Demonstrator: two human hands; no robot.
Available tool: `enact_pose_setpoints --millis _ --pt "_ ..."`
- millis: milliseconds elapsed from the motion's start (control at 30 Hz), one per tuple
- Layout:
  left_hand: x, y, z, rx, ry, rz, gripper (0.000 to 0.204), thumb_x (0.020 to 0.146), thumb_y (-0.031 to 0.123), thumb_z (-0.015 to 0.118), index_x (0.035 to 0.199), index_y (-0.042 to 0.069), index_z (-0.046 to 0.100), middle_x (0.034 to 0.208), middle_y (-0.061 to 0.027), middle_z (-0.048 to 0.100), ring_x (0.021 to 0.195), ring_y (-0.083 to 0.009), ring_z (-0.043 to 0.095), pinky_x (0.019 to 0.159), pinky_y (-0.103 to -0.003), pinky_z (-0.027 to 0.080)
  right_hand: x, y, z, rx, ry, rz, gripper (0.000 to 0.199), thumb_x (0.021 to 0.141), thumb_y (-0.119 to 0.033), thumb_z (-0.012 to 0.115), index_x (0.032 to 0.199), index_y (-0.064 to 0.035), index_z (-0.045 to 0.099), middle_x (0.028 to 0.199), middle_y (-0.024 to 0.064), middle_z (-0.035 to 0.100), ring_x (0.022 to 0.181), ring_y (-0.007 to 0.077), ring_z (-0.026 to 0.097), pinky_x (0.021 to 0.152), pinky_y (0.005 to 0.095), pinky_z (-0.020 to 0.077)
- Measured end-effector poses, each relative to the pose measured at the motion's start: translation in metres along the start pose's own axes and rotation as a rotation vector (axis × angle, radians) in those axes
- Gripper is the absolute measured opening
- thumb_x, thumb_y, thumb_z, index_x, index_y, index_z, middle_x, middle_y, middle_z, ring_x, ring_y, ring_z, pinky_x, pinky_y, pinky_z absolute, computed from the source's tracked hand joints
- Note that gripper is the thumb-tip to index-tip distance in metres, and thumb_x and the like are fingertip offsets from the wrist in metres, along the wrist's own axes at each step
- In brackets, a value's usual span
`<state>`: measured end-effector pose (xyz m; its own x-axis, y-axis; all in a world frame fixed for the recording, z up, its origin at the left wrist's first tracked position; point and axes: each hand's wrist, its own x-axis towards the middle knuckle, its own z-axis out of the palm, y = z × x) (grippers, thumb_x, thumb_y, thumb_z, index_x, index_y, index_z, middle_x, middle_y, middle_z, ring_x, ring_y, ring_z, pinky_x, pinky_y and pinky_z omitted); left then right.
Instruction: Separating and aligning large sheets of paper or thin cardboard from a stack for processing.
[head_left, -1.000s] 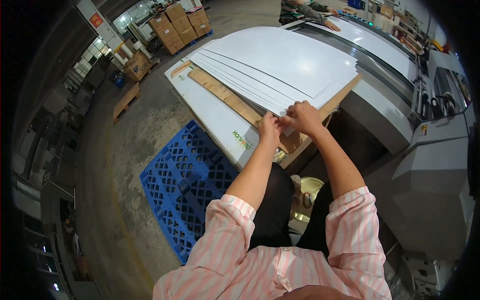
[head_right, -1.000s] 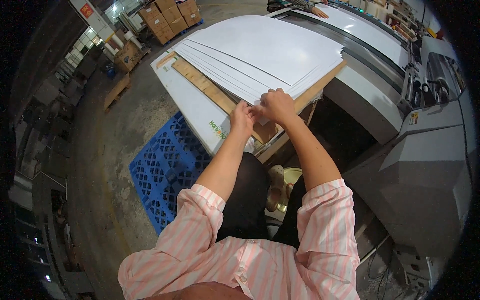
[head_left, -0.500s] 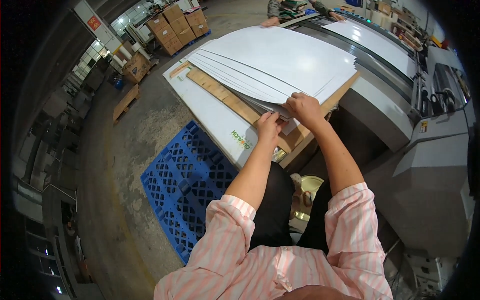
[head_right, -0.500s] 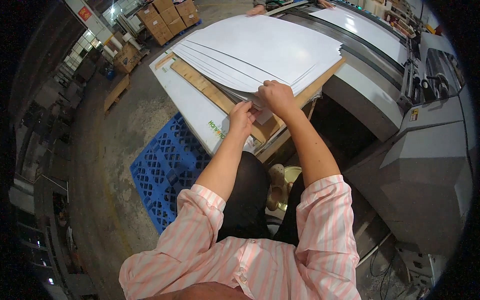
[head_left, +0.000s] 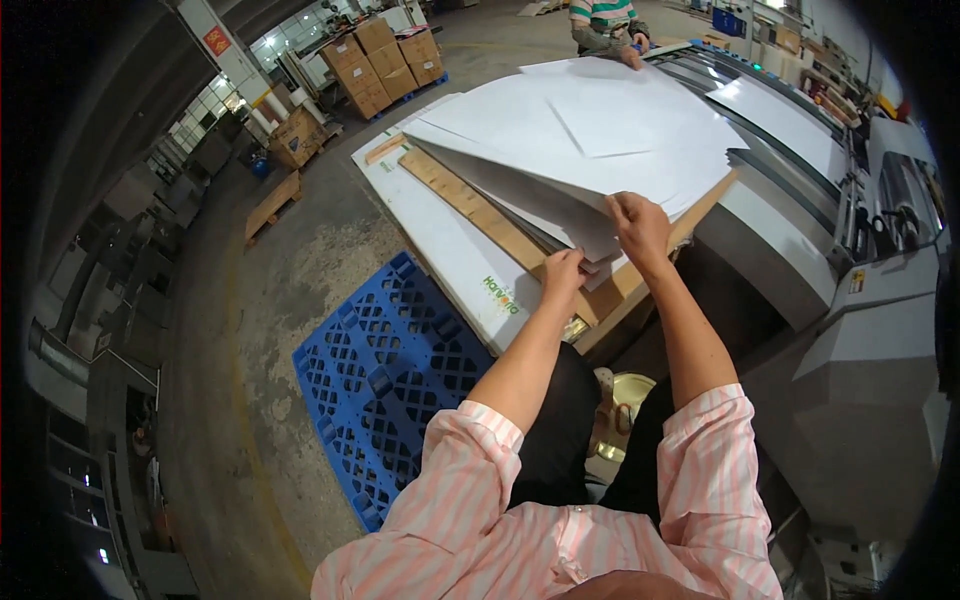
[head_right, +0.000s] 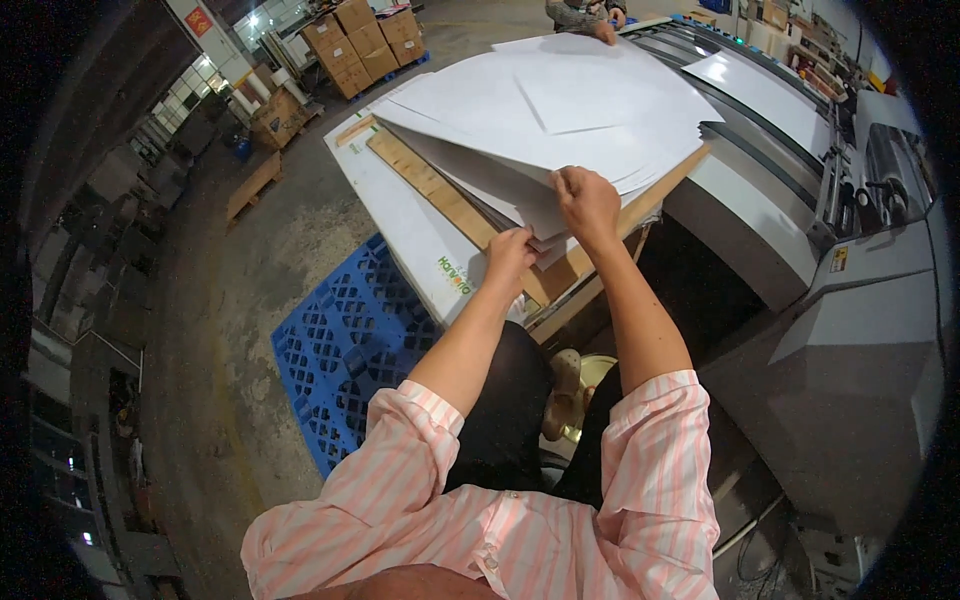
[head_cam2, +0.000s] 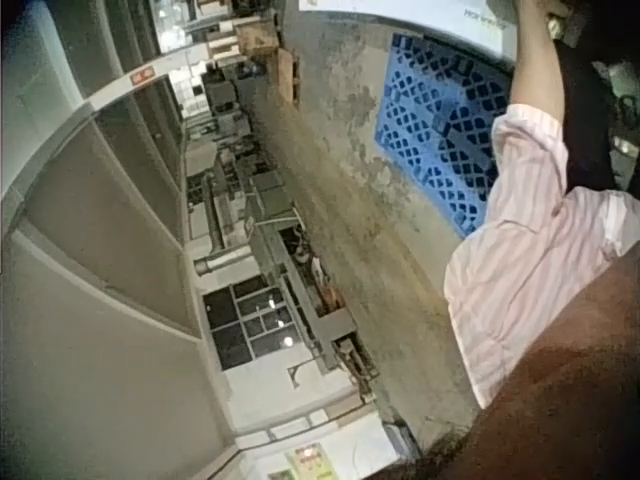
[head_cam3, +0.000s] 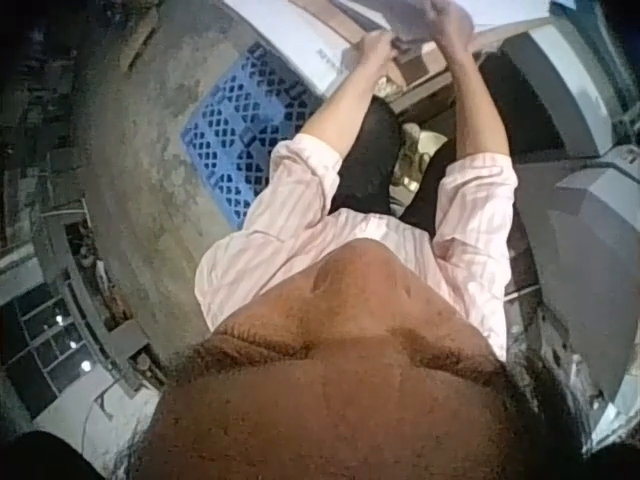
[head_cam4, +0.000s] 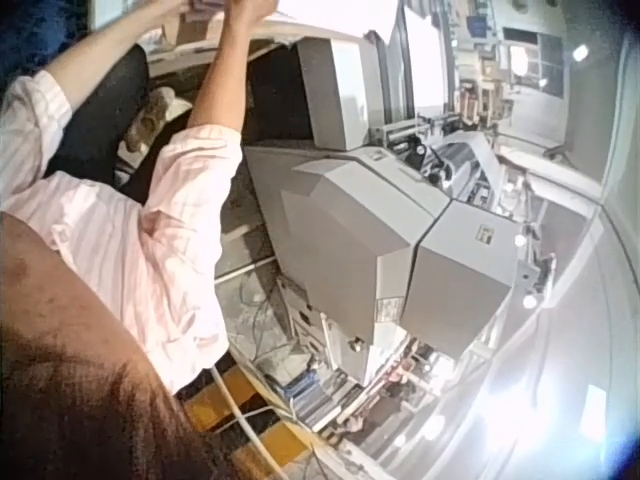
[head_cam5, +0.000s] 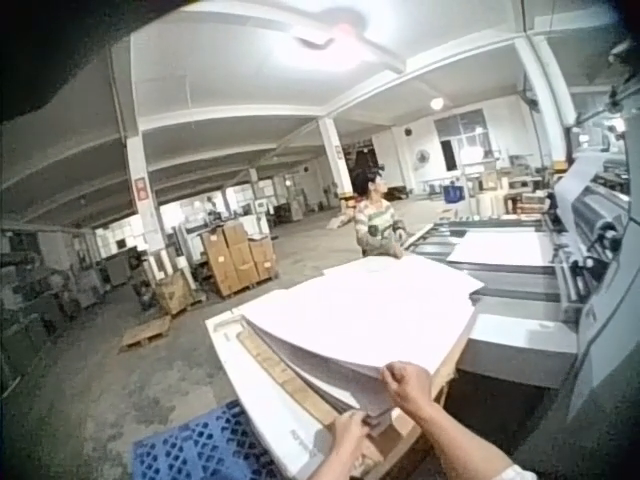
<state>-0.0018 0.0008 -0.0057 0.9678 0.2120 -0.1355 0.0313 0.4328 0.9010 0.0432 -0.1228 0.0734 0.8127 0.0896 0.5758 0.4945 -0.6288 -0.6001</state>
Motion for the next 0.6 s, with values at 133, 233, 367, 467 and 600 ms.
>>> enact_pose_setpoints --millis 133,233,367,467,600 --pt "-0.001 0.001 0.005 -0.043 0.063 -0.016 0.011 0.079 0.004 0.046 0.076 -0.003 0.053 0.075 -0.009 0.054 0.066 -0.0189 0.055 0.06 -0.032 0.051 -0.007 -0.008 -0.004 -0.073 0.124 -0.249 0.022 0.08 -0.027 0.055 0.071 -0.0073 0.059 0.069 0.0096 0.058 0.068 0.0281 0.056 0.057 0.0398 0.0438" --pt "0.004 -0.002 0.005 -0.075 0.022 0.019 0.01 0.079 0.003 0.045 0.076 -0.002 0.053 0.075 -0.0081 0.053 0.067 -0.0185 0.055 0.061 -0.033 0.052 -0.013 0.006 0.004 -0.138 -0.094 -0.259 0.019 0.078 -0.024 0.055 0.071 -0.0078 0.06 0.07 0.0093 0.058 0.07 0.0271 0.056 0.058 0.0394 0.0449" --pt "0.012 -0.009 -0.012 0.088 0.024 0.051 0.009 0.078 0.003 0.045 0.077 0.0 0.054 0.074 -0.0065 0.053 0.067 -0.0176 0.054 0.063 -0.032 0.051 -0.02 0.008 0.019 -0.295 -0.337 -0.24 0.019 0.078 -0.025 0.054 0.073 -0.0084 0.061 0.073 0.0086 0.06 0.075 0.0265 0.057 0.062 0.0387 0.0468" --pt "0.006 -0.006 0.0 0.095 0.011 0.01 0.011 0.079 0.005 0.045 0.077 0.002 0.055 0.074 -0.0057 0.054 0.067 -0.0163 0.054 0.064 -0.031 0.05 -0.022 0.017 0.015 -0.335 -0.37 -0.253 0.021 0.078 -0.027 0.053 0.075 -0.0087 0.062 0.076 0.0082 0.06 0.077 0.0268 0.057 0.063 0.0385 0.0475" --pt "-0.001 0.003 0.0 -0.134 -0.029 -0.029 0.016 0.085 0.017 0.044 0.085 0.005 0.055 0.08 -0.0055 0.055 0.071 -0.016 0.055 0.064 -0.029 0.048 -0.025 0.009 0.007 -0.229 -0.359 -0.373 0.02 0.076 -0.027 0.055 0.079 -0.0091 0.063 0.079 0.0078 0.06 0.079 0.0267 0.056 0.064 0.0373 0.0478"
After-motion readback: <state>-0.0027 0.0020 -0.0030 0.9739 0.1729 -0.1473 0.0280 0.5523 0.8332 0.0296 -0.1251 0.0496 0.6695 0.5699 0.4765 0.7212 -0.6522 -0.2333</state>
